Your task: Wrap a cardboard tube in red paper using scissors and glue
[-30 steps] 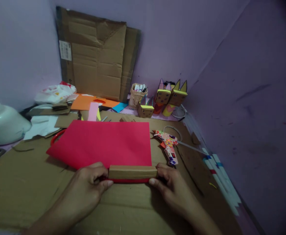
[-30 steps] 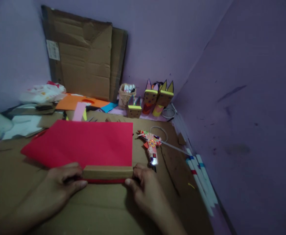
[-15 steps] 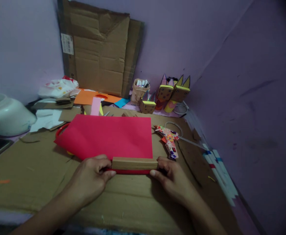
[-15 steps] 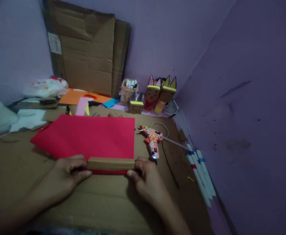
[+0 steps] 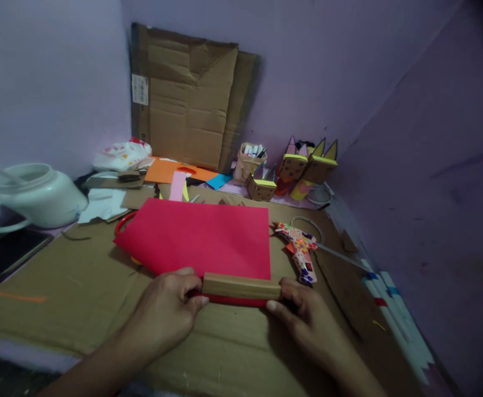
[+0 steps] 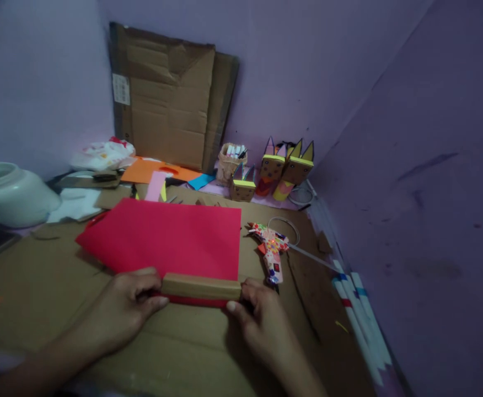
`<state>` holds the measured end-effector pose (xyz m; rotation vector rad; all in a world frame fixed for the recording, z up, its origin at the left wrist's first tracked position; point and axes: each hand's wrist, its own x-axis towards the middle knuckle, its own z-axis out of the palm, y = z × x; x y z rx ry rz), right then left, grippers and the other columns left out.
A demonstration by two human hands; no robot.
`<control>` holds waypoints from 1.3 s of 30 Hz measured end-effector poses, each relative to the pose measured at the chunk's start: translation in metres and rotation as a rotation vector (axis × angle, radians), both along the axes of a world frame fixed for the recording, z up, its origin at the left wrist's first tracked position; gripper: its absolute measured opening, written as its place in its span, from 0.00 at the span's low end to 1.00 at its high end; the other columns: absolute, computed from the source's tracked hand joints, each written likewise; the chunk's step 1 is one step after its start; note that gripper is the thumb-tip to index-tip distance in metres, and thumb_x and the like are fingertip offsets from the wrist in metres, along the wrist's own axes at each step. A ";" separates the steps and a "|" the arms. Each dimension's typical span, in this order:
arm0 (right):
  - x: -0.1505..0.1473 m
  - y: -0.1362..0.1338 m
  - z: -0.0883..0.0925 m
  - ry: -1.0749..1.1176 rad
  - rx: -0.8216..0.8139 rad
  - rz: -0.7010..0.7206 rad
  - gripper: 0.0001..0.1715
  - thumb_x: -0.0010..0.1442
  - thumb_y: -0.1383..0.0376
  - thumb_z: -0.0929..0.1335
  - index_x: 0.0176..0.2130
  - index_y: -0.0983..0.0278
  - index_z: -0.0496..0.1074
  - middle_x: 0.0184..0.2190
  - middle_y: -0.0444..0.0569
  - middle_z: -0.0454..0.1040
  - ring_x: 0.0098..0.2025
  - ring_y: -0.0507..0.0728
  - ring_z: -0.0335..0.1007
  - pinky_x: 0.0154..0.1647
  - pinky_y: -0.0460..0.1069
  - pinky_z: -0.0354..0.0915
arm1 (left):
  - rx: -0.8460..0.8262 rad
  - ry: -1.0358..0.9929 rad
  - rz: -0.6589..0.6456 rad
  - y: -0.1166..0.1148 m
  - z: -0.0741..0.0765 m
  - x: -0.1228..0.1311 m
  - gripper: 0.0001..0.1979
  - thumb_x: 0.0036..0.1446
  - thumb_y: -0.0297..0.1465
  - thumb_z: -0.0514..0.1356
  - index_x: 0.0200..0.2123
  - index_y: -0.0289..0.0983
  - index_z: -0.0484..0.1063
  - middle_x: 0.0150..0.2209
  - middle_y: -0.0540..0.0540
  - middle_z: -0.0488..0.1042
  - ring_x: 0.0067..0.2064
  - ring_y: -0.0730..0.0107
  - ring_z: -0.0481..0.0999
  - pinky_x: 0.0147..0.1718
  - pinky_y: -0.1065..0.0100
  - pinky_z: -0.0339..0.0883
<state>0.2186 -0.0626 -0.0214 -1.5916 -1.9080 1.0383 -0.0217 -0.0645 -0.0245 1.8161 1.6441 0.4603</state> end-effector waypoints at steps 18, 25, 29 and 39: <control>0.001 -0.001 -0.003 -0.003 0.037 0.011 0.12 0.54 0.63 0.62 0.21 0.62 0.61 0.23 0.45 0.65 0.26 0.55 0.62 0.28 0.47 0.58 | 0.327 0.178 -0.054 -0.030 0.000 -0.022 0.12 0.58 0.31 0.52 0.43 0.42 0.70 0.38 0.46 0.75 0.36 0.64 0.76 0.33 0.67 0.67; 0.001 -0.001 -0.004 -0.064 0.076 0.021 0.15 0.54 0.59 0.62 0.19 0.61 0.61 0.20 0.45 0.62 0.24 0.55 0.61 0.24 0.47 0.57 | 0.610 0.380 -0.042 -0.050 -0.011 -0.061 0.10 0.59 0.28 0.50 0.37 0.40 0.71 0.36 0.46 0.77 0.31 0.66 0.79 0.28 0.69 0.70; 0.003 -0.001 -0.006 -0.070 0.102 0.022 0.16 0.55 0.58 0.62 0.20 0.61 0.62 0.20 0.45 0.63 0.23 0.55 0.62 0.24 0.47 0.58 | 0.687 0.401 0.047 -0.053 -0.005 -0.082 0.08 0.58 0.29 0.51 0.36 0.40 0.70 0.35 0.46 0.78 0.36 0.66 0.79 0.34 0.71 0.71; -0.002 0.001 0.000 -0.102 0.073 -0.019 0.16 0.51 0.56 0.62 0.17 0.60 0.61 0.17 0.45 0.61 0.20 0.55 0.59 0.20 0.47 0.57 | 0.607 0.410 0.294 -0.058 0.005 -0.114 0.11 0.60 0.35 0.50 0.40 0.40 0.70 0.40 0.44 0.77 0.40 0.60 0.77 0.39 0.62 0.69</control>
